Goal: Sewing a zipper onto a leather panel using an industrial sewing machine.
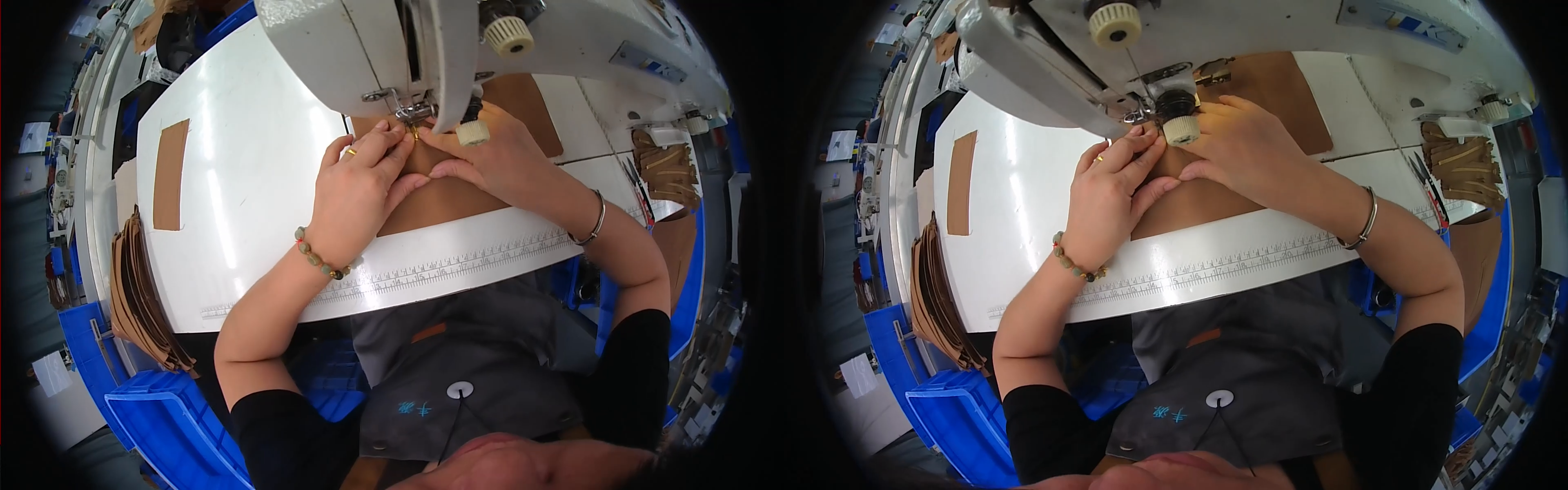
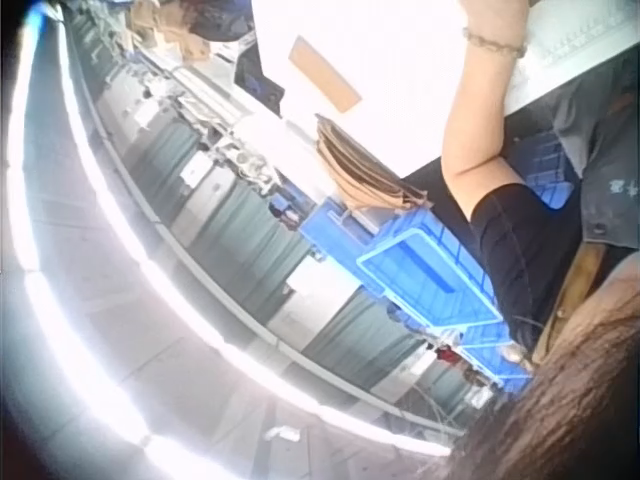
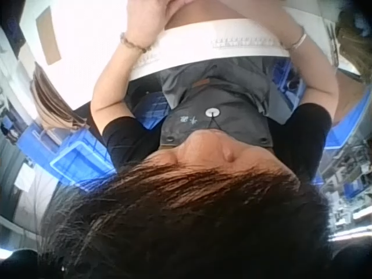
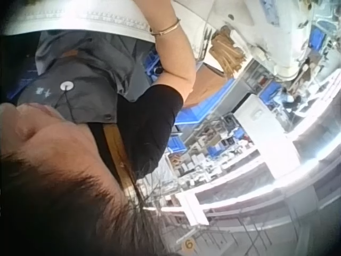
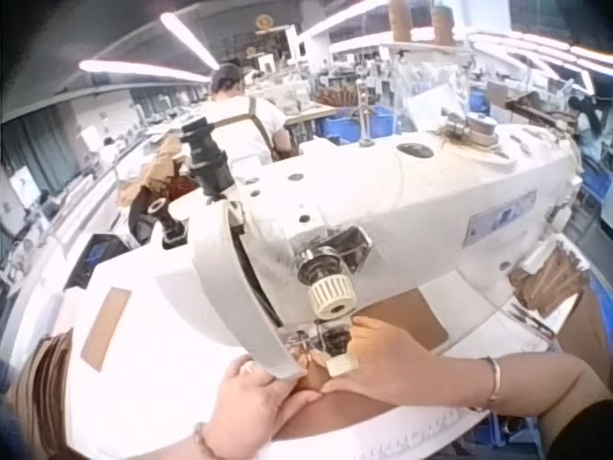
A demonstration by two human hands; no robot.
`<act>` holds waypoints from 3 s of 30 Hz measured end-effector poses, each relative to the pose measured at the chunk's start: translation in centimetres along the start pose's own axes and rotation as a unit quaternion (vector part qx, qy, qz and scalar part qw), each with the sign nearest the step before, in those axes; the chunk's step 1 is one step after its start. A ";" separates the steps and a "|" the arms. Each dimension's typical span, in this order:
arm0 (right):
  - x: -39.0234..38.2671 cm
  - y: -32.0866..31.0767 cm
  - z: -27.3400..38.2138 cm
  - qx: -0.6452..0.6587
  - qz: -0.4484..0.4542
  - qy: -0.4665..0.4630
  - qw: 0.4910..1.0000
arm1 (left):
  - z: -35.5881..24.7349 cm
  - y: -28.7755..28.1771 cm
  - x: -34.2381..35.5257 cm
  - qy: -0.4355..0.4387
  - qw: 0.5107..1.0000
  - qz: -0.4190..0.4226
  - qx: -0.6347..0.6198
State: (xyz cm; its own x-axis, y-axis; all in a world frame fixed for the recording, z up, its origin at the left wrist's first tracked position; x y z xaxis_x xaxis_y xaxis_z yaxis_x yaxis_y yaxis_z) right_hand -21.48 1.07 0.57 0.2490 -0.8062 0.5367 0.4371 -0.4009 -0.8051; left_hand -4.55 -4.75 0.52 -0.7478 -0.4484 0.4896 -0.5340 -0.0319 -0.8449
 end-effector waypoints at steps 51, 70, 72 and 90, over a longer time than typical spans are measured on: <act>0.2 -2.9 0.7 0.151 -0.120 0.059 0.980 | 0.1 -0.7 0.2 0.080 0.990 -0.113 0.036; -0.1 -2.3 -0.1 0.168 -0.117 0.066 0.977 | -0.7 -0.7 0.1 0.073 0.985 -0.104 0.115; -0.2 -2.1 -0.2 0.164 -0.113 0.064 0.978 | -0.6 -0.2 0.1 0.082 0.986 -0.081 0.120; -0.9 0.3 1.9 -0.018 -0.009 -0.029 0.999 | 0.9 -2.2 -0.2 -0.036 0.997 0.065 0.032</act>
State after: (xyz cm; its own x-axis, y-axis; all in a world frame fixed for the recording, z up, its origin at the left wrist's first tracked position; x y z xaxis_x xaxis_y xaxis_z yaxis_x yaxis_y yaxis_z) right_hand -19.88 2.52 0.31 0.2915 -0.7726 0.5640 0.4109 -0.4314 -0.8032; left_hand -2.90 -5.41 2.09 -0.7773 -0.5155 0.3606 -0.4068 -0.0253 -0.9132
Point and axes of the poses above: each hand's wrist, its own x-axis towards the middle knuckle, its own y-axis out of the palm, z = x × y, the point moved 5 cm from there along x, towards the middle knuckle, and after that the axes turned 7 degrees about -z, right-handed, at the moved point
